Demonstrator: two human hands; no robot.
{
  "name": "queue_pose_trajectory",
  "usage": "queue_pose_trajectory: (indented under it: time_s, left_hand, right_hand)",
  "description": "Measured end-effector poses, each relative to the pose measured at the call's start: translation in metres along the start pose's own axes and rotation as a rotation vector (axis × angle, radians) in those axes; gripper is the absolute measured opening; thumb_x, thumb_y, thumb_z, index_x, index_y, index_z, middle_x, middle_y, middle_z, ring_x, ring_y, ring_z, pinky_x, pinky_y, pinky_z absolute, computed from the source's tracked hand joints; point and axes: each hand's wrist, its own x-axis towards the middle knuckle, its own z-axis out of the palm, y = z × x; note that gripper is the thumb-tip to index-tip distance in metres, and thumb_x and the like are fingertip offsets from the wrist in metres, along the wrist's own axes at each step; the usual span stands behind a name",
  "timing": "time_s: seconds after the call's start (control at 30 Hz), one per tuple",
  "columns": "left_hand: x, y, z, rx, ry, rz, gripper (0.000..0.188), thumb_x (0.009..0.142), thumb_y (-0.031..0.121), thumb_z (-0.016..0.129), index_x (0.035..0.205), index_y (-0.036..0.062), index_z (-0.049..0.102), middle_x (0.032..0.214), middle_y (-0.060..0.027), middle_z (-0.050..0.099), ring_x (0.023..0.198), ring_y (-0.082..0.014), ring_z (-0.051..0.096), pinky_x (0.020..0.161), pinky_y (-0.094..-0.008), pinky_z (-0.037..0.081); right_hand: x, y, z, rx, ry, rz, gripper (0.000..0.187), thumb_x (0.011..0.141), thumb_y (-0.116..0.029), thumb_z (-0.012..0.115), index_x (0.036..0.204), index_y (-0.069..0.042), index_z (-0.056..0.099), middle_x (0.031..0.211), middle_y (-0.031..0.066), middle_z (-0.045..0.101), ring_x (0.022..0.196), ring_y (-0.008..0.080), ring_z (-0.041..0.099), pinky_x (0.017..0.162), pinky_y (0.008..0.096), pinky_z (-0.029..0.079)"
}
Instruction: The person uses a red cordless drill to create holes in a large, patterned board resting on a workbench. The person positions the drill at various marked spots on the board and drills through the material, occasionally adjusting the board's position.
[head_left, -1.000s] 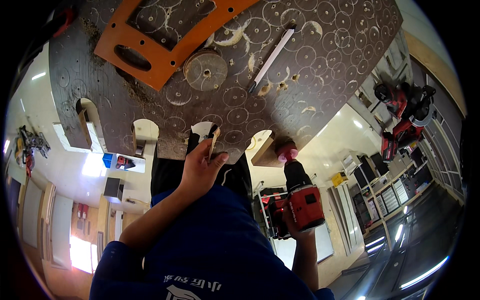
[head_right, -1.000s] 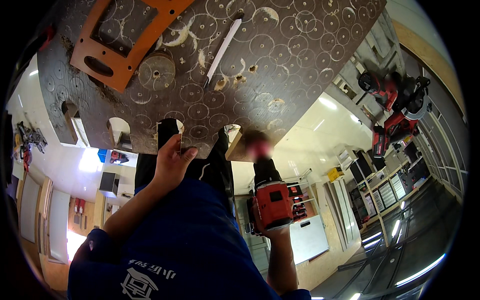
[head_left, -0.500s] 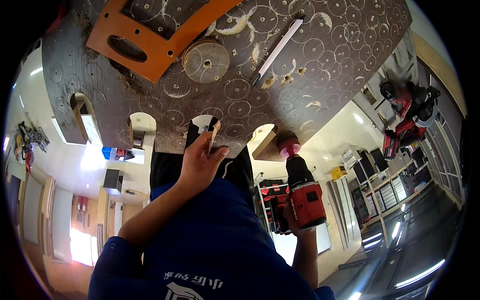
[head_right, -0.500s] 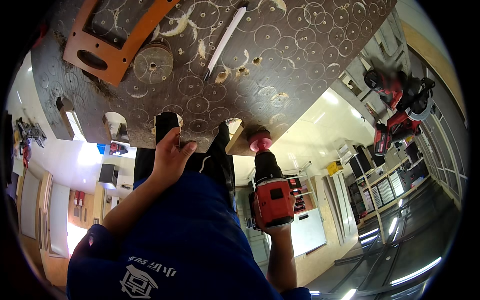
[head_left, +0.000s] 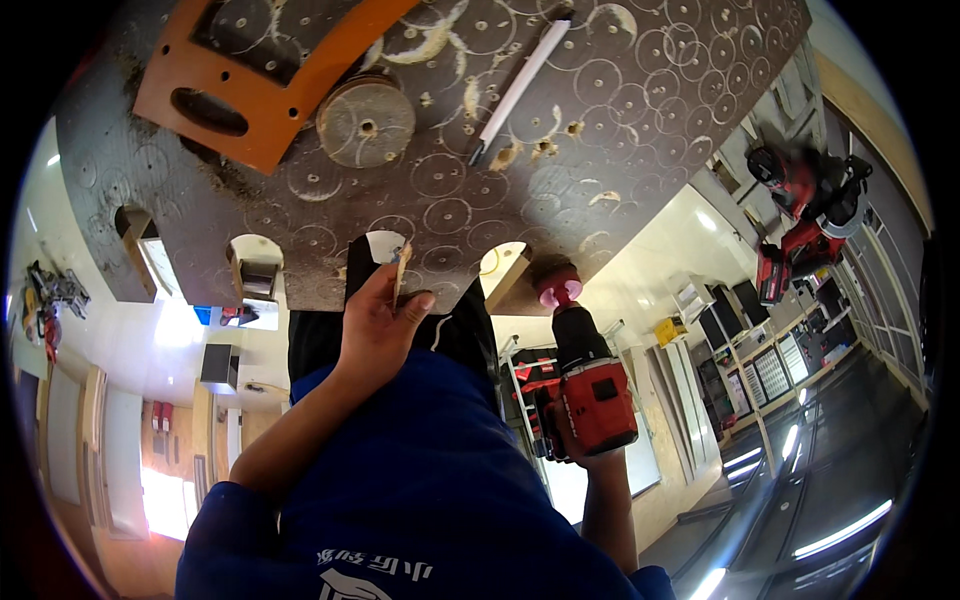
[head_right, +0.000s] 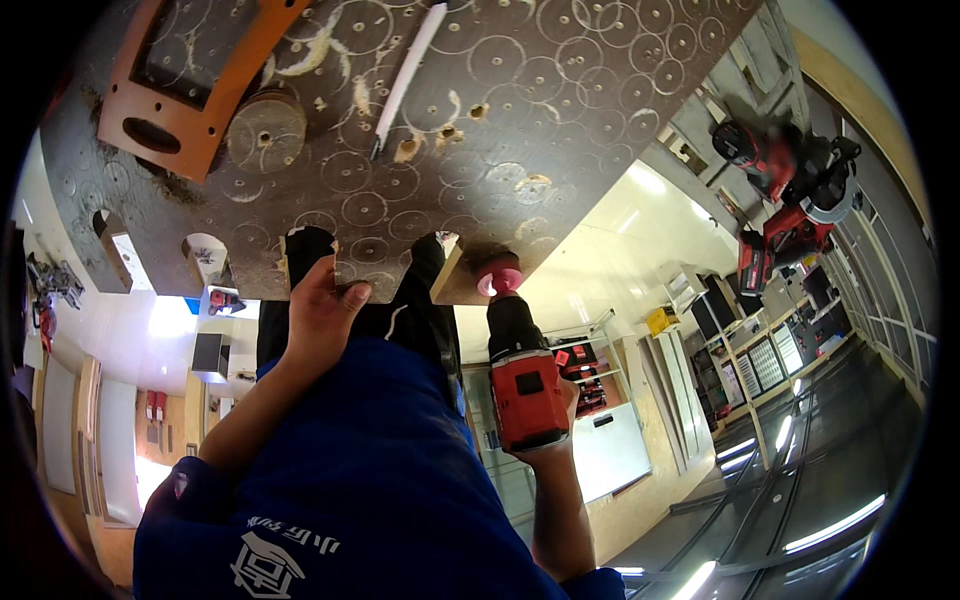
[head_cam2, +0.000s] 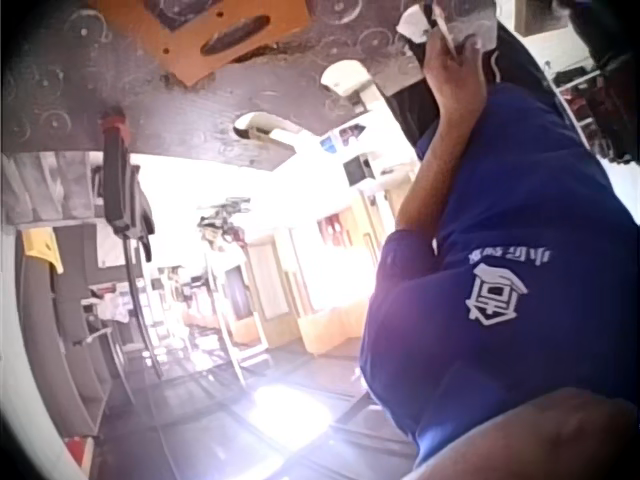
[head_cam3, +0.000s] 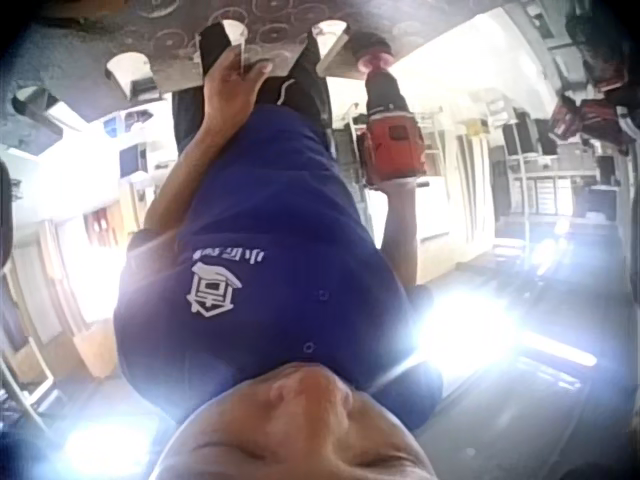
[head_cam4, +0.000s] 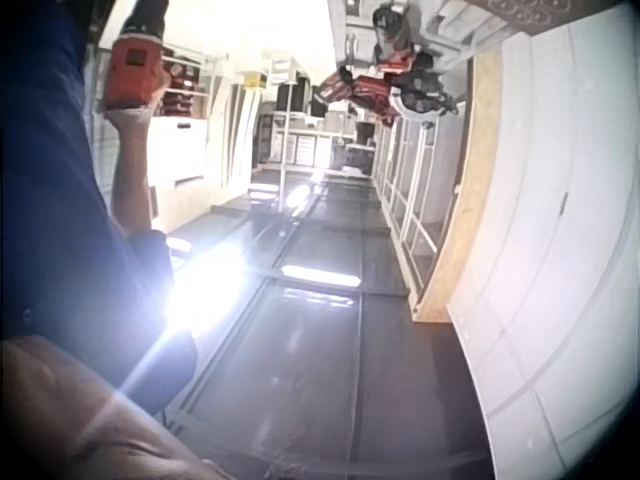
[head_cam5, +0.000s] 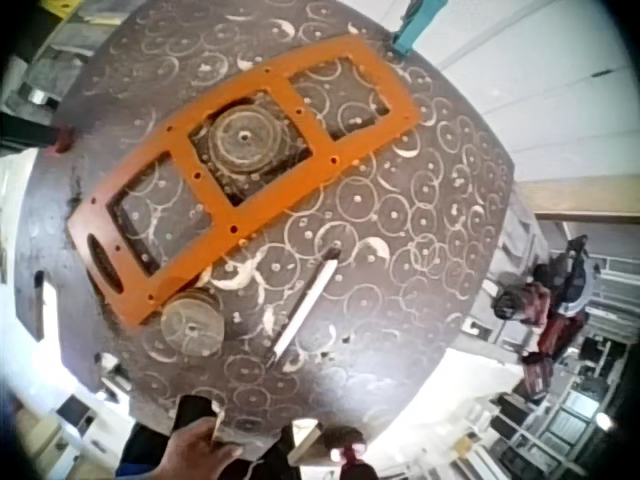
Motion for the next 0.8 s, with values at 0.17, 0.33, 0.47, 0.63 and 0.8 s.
queue_pose_trajectory:
  time_s: [0.17, 0.33, 0.47, 0.63, 0.8]
  left_hand:
    - [-0.002, -0.003, -0.001, 0.002, 0.019, 0.039, 0.024, 0.093, 0.005, 0.063, 0.113, -0.0037, 0.052, 0.103, -0.0072, 0.063, 0.095, -0.0103, 0.057, 0.087, -0.0247, 0.045]
    - [-0.002, -0.003, 0.003, -0.014, 0.02, 0.022, 0.025, 0.093, 0.004, 0.063, 0.114, -0.0034, 0.052, 0.104, -0.0069, 0.063, 0.097, -0.0101, 0.057, 0.088, -0.0244, 0.045]
    - [-0.003, -0.007, 0.004, -0.002, 0.041, 0.04, 0.026, 0.093, 0.004, 0.063, 0.115, -0.0032, 0.052, 0.104, -0.0067, 0.063, 0.097, -0.0102, 0.058, 0.088, -0.0246, 0.045]
    - [-0.003, -0.007, 0.003, -0.051, 0.055, 0.017, 0.026, 0.093, 0.004, 0.063, 0.116, -0.0029, 0.053, 0.104, -0.0061, 0.063, 0.097, -0.0102, 0.058, 0.088, -0.0245, 0.046]
    - [-0.003, -0.011, 0.0, -0.054, 0.037, 0.03, 0.026, 0.093, 0.004, 0.063, 0.116, -0.0029, 0.054, 0.104, -0.0058, 0.064, 0.097, -0.0095, 0.059, 0.088, -0.0243, 0.046]
  right_hand:
    - [0.013, -0.013, -0.006, -0.131, 0.016, -0.16, 0.021, 0.064, -0.008, 0.07, 0.084, -0.005, 0.061, 0.072, 0.0058, 0.061, 0.059, 0.023, 0.06, 0.051, 0.0307, 0.046]
    - [0.003, -0.001, -0.001, -0.002, 0.002, -0.031, 0.023, 0.063, -0.007, 0.07, 0.084, -0.005, 0.06, 0.074, 0.0065, 0.061, 0.058, 0.0238, 0.059, 0.051, 0.0313, 0.046]
    - [0.008, 0.002, 0.0, -0.097, 0.043, -0.207, 0.023, 0.063, -0.008, 0.069, 0.084, -0.005, 0.06, 0.075, 0.0075, 0.061, 0.058, 0.0251, 0.059, 0.051, 0.0316, 0.046]
    - [0.007, 0.002, -0.002, -0.136, 0.02, -0.22, 0.025, 0.063, -0.008, 0.07, 0.085, -0.005, 0.061, 0.075, 0.0083, 0.061, 0.058, 0.026, 0.06, 0.05, 0.0319, 0.046]
    - [0.008, -0.005, -0.002, -0.062, 0.016, -0.119, 0.025, 0.064, -0.007, 0.071, 0.086, -0.004, 0.06, 0.075, 0.0086, 0.061, 0.058, 0.0255, 0.06, 0.05, 0.032, 0.046]
